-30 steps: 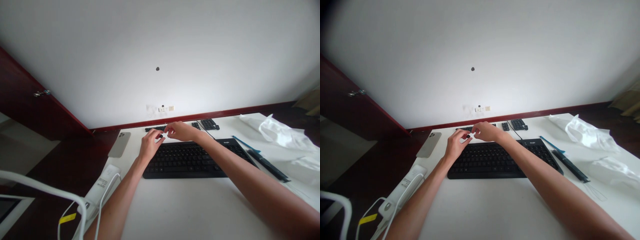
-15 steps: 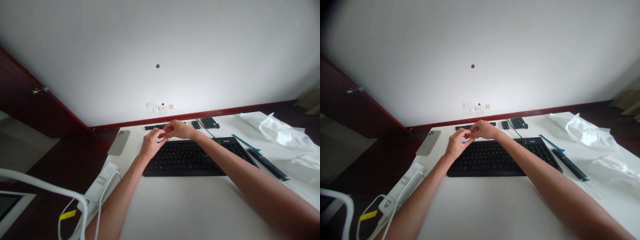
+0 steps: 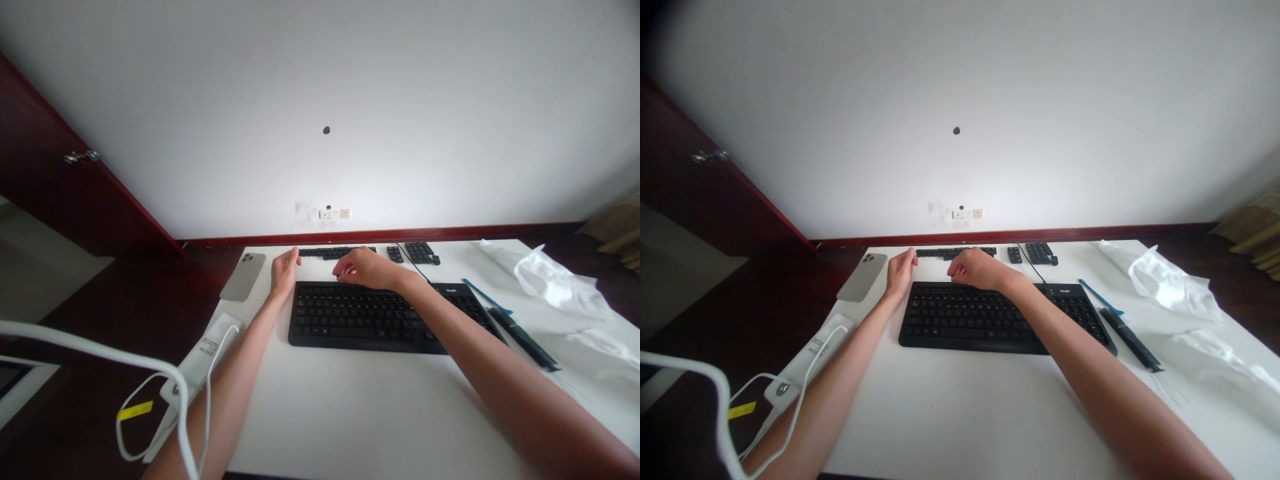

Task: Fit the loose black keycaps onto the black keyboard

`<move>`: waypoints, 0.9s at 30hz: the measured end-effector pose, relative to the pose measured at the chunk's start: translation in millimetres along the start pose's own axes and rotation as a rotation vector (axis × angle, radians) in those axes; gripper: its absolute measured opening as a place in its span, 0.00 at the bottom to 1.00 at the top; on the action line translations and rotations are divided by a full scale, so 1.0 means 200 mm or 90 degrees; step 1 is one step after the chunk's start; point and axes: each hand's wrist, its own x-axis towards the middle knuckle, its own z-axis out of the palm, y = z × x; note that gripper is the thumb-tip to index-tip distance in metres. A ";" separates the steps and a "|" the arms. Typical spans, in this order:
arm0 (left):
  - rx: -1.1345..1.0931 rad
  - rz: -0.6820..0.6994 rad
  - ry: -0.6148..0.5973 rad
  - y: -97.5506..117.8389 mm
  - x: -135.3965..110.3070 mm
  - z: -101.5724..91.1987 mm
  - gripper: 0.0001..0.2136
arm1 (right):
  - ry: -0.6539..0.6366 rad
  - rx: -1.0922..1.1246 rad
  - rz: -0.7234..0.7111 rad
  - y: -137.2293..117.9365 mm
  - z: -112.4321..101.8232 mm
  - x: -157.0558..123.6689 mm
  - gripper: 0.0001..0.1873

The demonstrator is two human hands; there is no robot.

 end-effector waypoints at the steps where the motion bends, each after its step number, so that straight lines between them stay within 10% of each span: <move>1: 0.009 0.005 -0.017 0.00 0.00 0.00 0.25 | 0.010 -0.007 -0.001 0.00 0.00 -0.01 0.09; 16: 0.120 -0.003 -0.092 0.01 0.00 0.02 0.23 | 0.236 0.137 0.018 0.00 0.32 -0.26 0.10; 27: 0.122 0.007 -0.107 0.02 0.00 0.03 0.22 | 0.200 0.086 0.004 0.02 0.36 -0.27 0.05</move>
